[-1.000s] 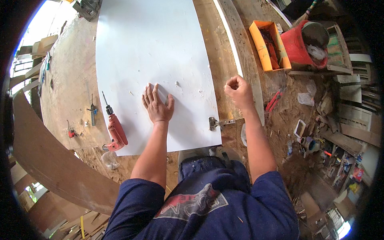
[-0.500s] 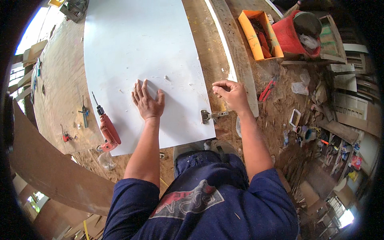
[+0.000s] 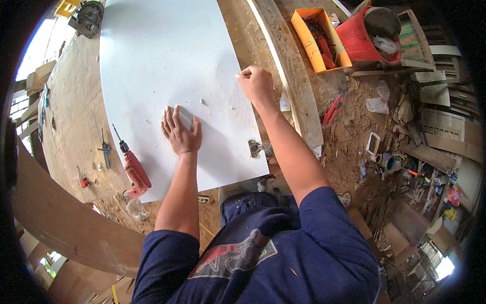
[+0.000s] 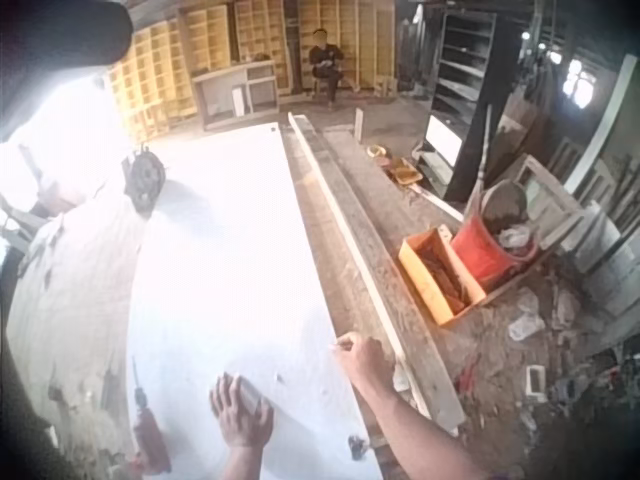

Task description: The person attaches a metal hinge to a white panel using a drill and then mounts the panel as a door onto a wooden cabinet frame by securing the hinge screws.

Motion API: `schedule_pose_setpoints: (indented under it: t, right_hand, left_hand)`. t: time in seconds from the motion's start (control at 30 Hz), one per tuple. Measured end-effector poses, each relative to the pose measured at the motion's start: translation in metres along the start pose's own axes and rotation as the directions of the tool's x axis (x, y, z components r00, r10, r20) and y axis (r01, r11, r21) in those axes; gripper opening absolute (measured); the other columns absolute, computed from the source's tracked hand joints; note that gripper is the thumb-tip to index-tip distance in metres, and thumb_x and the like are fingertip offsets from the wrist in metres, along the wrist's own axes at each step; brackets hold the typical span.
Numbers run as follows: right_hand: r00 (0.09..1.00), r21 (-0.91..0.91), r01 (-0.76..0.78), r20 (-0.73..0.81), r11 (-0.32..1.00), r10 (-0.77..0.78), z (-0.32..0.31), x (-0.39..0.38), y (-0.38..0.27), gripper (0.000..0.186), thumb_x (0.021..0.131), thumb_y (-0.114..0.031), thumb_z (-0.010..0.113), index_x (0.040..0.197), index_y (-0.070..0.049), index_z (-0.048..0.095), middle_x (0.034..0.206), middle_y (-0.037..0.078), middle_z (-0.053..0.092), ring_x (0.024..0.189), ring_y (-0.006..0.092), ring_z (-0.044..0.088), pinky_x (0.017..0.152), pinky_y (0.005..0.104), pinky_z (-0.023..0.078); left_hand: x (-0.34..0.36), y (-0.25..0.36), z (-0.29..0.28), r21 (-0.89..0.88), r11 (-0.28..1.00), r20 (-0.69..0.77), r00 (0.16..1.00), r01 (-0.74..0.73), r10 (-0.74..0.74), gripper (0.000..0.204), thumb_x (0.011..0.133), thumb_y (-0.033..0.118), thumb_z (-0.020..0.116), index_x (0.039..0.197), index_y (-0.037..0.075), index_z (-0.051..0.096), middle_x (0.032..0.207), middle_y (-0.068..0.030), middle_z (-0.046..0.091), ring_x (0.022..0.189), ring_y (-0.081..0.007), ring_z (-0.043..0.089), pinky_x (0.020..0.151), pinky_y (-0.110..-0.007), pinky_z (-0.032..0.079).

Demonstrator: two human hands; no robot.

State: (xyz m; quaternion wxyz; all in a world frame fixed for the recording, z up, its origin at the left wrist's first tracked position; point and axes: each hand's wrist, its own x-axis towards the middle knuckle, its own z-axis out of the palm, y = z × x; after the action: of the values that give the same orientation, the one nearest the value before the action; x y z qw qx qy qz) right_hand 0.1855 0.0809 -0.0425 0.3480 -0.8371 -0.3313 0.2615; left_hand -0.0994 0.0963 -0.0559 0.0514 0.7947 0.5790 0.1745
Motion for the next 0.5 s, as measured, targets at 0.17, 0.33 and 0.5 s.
schedule_pose_setpoints:
  t: [0.17, 0.33, 0.5]
  right_hand:
    - [0.997, 0.039, 0.051, -0.058, 0.998, -0.048, 0.001, 0.005, 0.016, 0.02, 0.094, -0.024, 0.081, 0.095, -0.005, 0.082, 0.094, 0.016, 0.082, 0.087, 0.0307, 0.079, 0.078, 0.0421, 0.061]
    - [0.999, 0.12, 0.038, 0.011, 0.992, -0.039, -0.017, -0.007, 0.028, 0.024, 0.099, -0.025, 0.077, 0.099, -0.001, 0.078, 0.083, 0.012, 0.079, 0.077, 0.0248, 0.076, 0.072, 0.0405, 0.059]
    - [0.986, 0.177, -0.135, 0.122, 0.975, 0.114, -0.039, -0.03, 0.024, 0.021, 0.1, -0.023, 0.078, 0.1, -0.002, 0.078, 0.083, 0.005, 0.078, 0.074, 0.0134, 0.073, 0.067, 0.0303, 0.058]
  left_hand:
    - [0.001, 0.002, 0.0, -0.023, 1.0, -0.004, 1.0, -0.008, 0.008, 0.071, 0.092, 0.041, 0.068, 0.155, 0.013, 0.053, 0.167, -0.0177, 0.045, 0.16, -0.0357, 0.034, 0.135, -0.054, 0.019]
    - [0.002, 0.002, -0.001, -0.002, 1.0, 0.015, 1.0, 0.01, -0.01, 0.071, 0.092, 0.04, 0.069, 0.156, 0.013, 0.052, 0.168, -0.0172, 0.044, 0.16, -0.0355, 0.034, 0.135, -0.055, 0.018]
    - [0.0, -0.001, 0.0, -0.012, 1.0, 0.005, 1.0, 0.005, -0.005, 0.072, 0.092, 0.04, 0.069, 0.156, 0.013, 0.051, 0.169, -0.017, 0.043, 0.16, -0.0354, 0.033, 0.134, -0.055, 0.018]
